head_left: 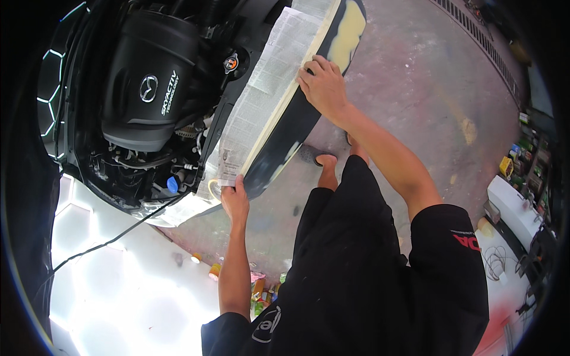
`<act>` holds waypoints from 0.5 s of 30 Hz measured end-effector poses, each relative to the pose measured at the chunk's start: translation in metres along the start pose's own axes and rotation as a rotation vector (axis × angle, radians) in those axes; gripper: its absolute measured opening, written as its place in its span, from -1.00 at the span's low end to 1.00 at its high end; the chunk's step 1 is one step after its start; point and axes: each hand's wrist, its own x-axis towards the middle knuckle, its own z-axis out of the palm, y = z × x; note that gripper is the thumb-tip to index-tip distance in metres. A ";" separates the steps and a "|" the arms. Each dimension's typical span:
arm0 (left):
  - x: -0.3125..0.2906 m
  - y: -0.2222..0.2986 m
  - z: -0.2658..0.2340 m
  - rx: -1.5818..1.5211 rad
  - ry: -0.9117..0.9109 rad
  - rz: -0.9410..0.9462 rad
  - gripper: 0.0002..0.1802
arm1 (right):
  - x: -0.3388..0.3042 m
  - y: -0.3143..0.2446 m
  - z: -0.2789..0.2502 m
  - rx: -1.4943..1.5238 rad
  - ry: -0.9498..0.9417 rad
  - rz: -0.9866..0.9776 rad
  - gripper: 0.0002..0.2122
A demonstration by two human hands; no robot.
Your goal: The person tapes newspaper strips to the front bumper and hood edges of a black car with the hood open, using masking tape to cover the areas. The person repeatedly retrieves newspaper and tape, applies them to the car, and smooths the paper in place.
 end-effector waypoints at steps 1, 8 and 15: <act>0.001 -0.001 -0.001 0.009 0.002 0.012 -0.59 | -0.007 -0.007 0.002 0.032 0.010 -0.039 -0.77; 0.007 -0.007 0.001 -0.035 0.027 0.080 -0.58 | -0.050 -0.059 -0.001 0.157 -0.052 -0.195 -0.65; 0.011 -0.006 -0.002 0.044 0.014 0.125 -0.53 | -0.084 -0.093 0.000 0.168 -0.171 -0.283 -0.54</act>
